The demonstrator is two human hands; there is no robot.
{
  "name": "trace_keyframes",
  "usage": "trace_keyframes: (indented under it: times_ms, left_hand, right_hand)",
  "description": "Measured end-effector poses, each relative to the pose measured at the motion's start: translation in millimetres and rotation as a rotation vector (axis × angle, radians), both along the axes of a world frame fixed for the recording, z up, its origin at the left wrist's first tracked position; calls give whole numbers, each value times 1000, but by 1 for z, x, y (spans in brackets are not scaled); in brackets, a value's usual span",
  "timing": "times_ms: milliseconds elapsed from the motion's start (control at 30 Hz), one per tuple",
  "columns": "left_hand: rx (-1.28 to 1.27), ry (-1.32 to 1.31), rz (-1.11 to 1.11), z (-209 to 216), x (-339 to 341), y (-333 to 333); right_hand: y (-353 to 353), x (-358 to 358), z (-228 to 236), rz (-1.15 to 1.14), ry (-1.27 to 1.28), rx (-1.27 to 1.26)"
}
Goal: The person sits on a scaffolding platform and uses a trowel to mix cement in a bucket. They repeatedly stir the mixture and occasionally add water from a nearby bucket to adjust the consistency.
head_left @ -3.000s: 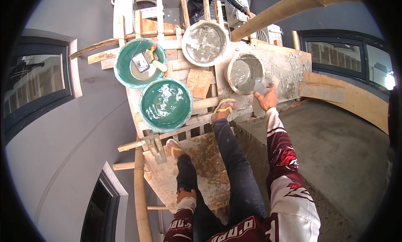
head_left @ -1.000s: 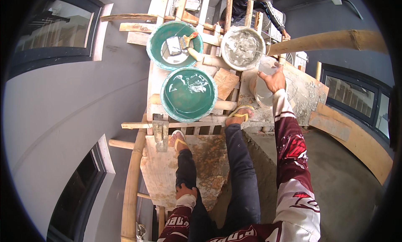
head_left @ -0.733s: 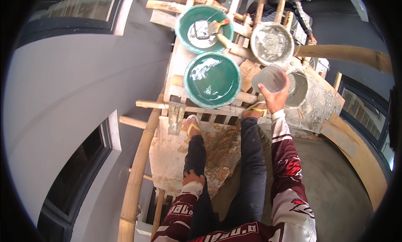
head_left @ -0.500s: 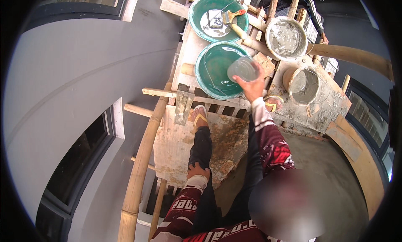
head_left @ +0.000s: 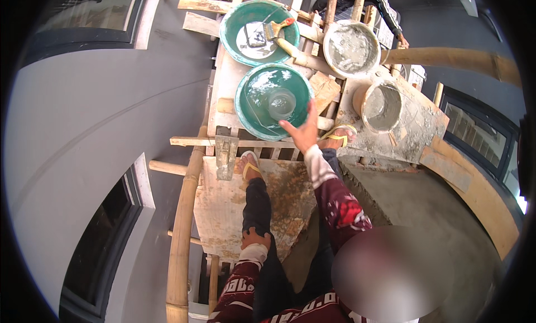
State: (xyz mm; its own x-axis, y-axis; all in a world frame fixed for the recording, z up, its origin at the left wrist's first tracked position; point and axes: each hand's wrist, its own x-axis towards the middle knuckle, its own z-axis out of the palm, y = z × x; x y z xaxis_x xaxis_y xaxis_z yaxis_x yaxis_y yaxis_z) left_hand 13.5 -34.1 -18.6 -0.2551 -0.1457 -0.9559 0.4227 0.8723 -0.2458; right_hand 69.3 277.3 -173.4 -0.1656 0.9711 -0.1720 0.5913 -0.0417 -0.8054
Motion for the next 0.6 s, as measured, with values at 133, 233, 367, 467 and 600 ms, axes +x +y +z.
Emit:
trace_keyframes:
  times_ms: [133, 233, 367, 467, 600]
  left_hand:
    - [398, 139, 152, -81, -18, -50]
    - [447, 311, 141, -161, -55, -43]
    - [382, 379, 109, -237, -107, 0]
    - [420, 408, 144, -269, -119, 39]
    - [497, 356, 62, -301, -123, 74]
  right_hand:
    - [-40, 56, 38, -46, -1, -119]
    - [-67, 104, 44, -25, -81, -236]
    - [-20, 109, 4, 44, -73, -188]
    - [66, 47, -29, 95, -87, -44]
    - [165, -24, -65, 240, -176, 68]
